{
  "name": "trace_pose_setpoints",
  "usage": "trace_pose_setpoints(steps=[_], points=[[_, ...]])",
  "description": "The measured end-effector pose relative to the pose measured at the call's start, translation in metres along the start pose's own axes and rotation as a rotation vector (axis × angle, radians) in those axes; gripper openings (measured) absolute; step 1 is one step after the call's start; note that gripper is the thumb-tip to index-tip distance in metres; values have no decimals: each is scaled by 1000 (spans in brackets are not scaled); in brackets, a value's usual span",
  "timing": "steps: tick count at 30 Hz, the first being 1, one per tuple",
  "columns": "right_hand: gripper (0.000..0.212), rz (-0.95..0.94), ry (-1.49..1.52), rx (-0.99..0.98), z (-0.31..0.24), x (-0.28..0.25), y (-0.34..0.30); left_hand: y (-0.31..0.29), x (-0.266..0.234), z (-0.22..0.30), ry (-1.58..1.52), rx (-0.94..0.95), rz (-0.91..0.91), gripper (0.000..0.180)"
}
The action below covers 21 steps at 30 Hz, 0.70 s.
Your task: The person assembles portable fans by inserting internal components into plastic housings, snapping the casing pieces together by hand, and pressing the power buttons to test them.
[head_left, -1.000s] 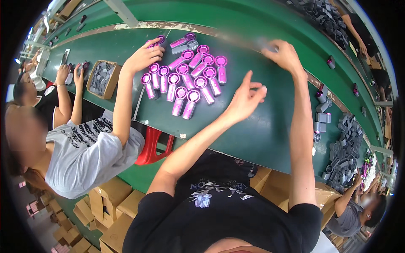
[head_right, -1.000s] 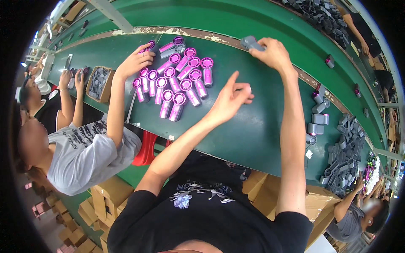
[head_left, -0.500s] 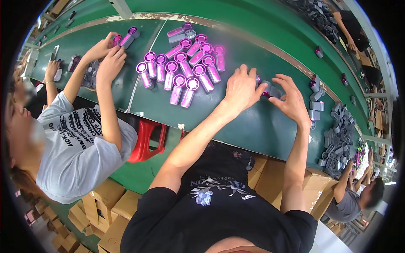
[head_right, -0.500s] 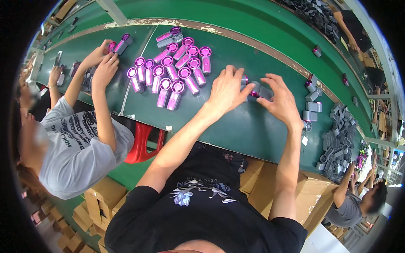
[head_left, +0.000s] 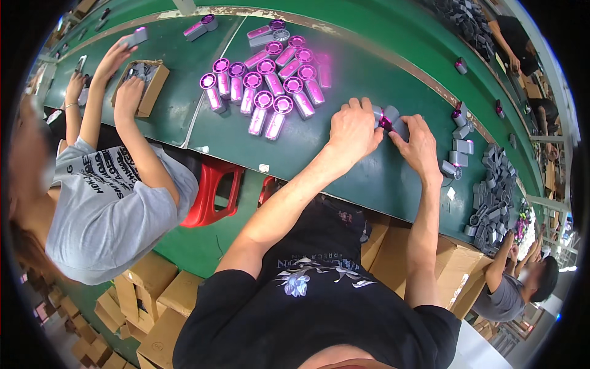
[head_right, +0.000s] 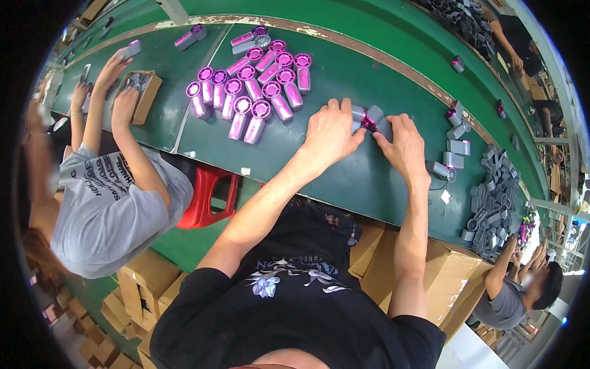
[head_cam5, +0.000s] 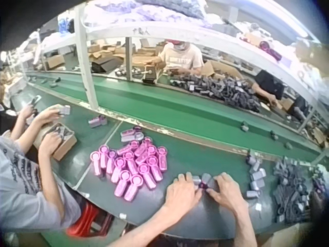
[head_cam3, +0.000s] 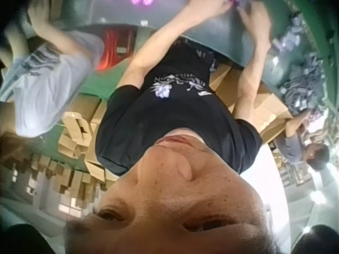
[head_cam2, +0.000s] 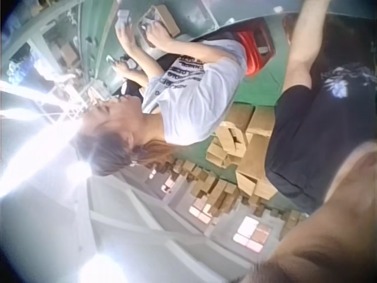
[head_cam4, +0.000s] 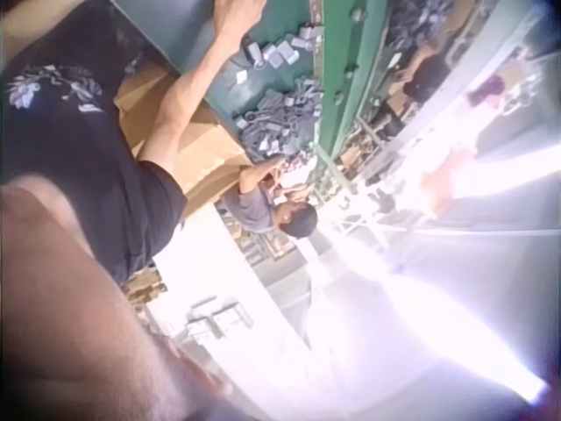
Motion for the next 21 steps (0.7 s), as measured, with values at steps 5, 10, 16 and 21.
trace_pose_setpoints(steps=[5, 10, 16, 21], points=[[47, 33, 196, 188, 16, -1, -4, -3, 1, 1, -41, 64, 107, 73], [45, 80, 890, 311, 33, 30, -5, 18, 1, -13, -619, 16, 138, 74], [33, 141, 1488, 422, 18, 56, -7, 21, 27, -25, -1175, 16, 157, 58], [30, 225, 1566, 406, 30, 59, -15, 13, 26, -14, -1334, -75, -17, 62]])
Point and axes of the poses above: each hand's wrist, its own y-axis towards the middle knuckle, its own x-axis out of the palm, z = x × y, the point moved 5 cm from there along y, towards the middle knuckle, and after that the axes turned 2 degrees about y, right-handed, at the moved point
